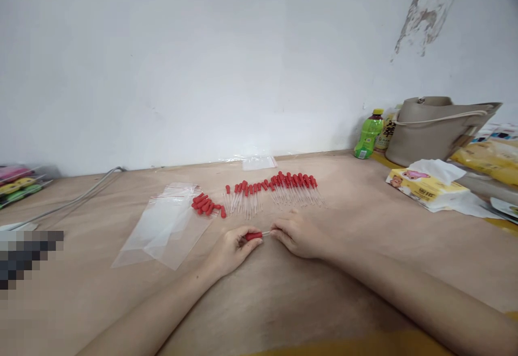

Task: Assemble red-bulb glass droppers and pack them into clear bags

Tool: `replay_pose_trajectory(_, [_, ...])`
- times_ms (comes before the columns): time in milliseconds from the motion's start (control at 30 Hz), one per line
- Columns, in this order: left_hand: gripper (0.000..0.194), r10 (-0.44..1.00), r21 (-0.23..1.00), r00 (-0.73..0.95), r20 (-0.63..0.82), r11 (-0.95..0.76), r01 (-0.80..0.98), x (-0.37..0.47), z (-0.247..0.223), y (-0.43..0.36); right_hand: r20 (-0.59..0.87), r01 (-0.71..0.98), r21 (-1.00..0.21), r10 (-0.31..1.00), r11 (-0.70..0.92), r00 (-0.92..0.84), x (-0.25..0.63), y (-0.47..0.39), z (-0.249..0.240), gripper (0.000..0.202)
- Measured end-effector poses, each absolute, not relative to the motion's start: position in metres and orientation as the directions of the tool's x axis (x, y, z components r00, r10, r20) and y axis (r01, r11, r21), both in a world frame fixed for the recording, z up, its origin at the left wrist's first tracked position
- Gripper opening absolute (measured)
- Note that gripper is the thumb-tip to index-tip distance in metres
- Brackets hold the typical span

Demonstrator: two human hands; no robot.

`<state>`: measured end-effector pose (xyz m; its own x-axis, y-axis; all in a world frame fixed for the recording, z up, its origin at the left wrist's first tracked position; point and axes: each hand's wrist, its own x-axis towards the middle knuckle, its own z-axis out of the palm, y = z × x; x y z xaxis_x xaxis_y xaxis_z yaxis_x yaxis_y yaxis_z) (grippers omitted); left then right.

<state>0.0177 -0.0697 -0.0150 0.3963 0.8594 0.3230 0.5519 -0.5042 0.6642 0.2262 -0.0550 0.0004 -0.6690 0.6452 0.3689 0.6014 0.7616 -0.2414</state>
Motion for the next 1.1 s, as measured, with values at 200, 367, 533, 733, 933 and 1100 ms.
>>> replay_pose_trajectory(200, [0.03,0.826,0.438,0.36,0.433,-0.542,0.717,0.009,-0.004,-0.067,0.38,0.754,-0.383,0.835,0.534,-0.398,0.248,-0.024,0.014,0.019])
replay_pose_trajectory(367, [0.013,0.778,0.372,0.472,0.415,-0.619,0.692,0.009,-0.004,-0.065,0.259,0.833,-0.513,0.962,0.208,-0.081,0.243,0.02,0.019,0.023])
replay_pose_trajectory(533, [0.013,0.768,0.387,0.484,0.42,-0.633,0.67,0.008,-0.006,-0.065,0.214,0.876,-0.48,0.975,0.045,0.067,0.215,0.05,0.017,0.025])
replay_pose_trajectory(733, [0.014,0.767,0.385,0.481,0.425,-0.634,0.671,0.008,-0.006,-0.065,0.198,0.909,-0.413,0.969,-0.056,0.15,0.195,0.059,0.011,0.028])
replay_pose_trajectory(933, [0.014,0.769,0.406,0.488,0.412,-0.635,0.657,0.009,-0.006,-0.065,0.245,0.929,-0.367,0.968,0.044,0.05,0.173,0.044,0.011,0.029])
replay_pose_trajectory(1100, [0.014,0.767,0.394,0.485,0.42,-0.635,0.664,0.009,-0.004,-0.065,0.225,0.94,-0.326,0.974,0.099,-0.024,0.161,0.041,0.008,0.031])
